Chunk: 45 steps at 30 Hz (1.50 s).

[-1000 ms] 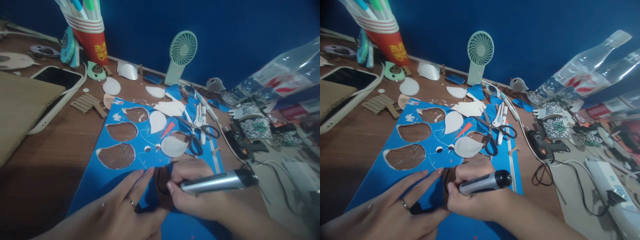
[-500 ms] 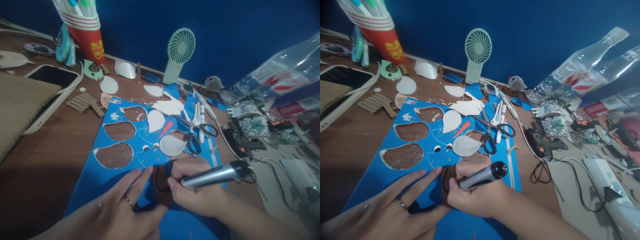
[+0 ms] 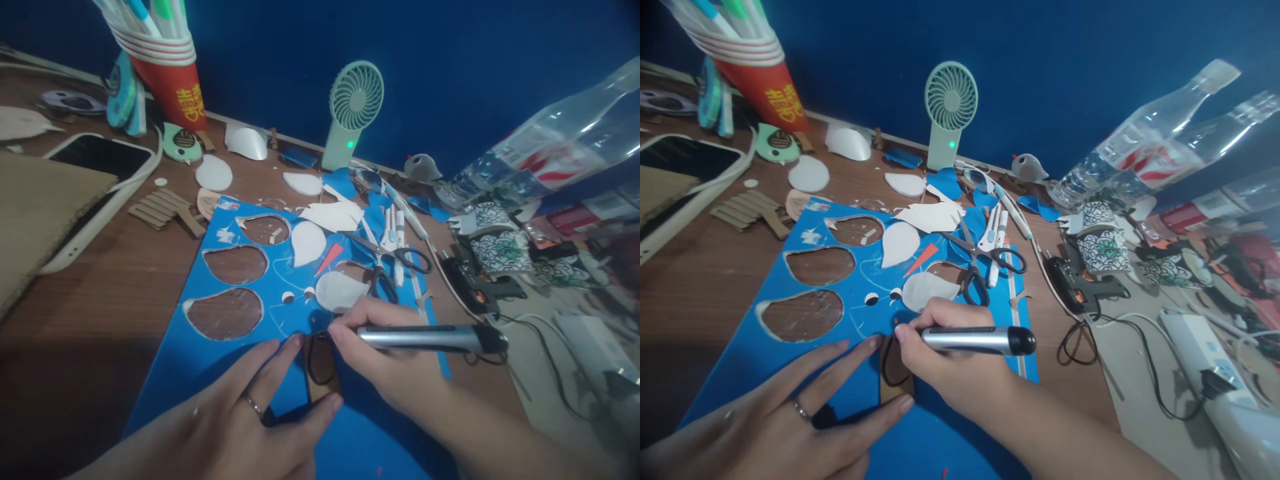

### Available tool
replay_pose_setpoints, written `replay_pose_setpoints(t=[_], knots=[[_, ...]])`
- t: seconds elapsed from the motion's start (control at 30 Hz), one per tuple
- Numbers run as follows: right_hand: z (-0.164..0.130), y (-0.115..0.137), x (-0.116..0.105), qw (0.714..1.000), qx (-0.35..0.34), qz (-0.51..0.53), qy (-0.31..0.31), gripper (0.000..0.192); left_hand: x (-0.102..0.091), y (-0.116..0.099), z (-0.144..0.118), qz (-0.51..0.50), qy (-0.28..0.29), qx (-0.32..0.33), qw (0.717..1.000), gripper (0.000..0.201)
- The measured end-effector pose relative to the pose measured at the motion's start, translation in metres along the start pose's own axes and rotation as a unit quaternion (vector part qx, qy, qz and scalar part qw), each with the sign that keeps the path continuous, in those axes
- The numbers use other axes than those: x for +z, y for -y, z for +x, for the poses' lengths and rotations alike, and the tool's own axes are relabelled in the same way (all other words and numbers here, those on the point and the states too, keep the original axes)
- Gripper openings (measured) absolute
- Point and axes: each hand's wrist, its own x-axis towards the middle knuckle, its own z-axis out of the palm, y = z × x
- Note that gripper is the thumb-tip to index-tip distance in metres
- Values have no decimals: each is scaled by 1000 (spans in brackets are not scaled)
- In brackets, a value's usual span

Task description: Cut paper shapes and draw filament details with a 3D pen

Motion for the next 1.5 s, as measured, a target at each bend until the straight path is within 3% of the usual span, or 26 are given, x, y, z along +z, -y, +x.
replay_pose_setpoints(t=[0.1,1.03,1.2,1.4,1.5], knots=[[0,-1,0,1000,-2,-11,1,22,-1,0,-1,9,25,44,999,14],[-1,-2,-1,997,-25,-76,1,29,0,-2,-2,2,35,14,999,13],[-1,-2,-1,999,-17,-43,7,28,0,-1,-1,-3,31,25,999,15],[-2,-2,-1,999,-5,33,5,28,-1,-4,-3,-20,42,-5,999,17],[-2,-2,-1,1000,-4,20,4,28,-1,-3,-3,-25,44,7,999,17]])
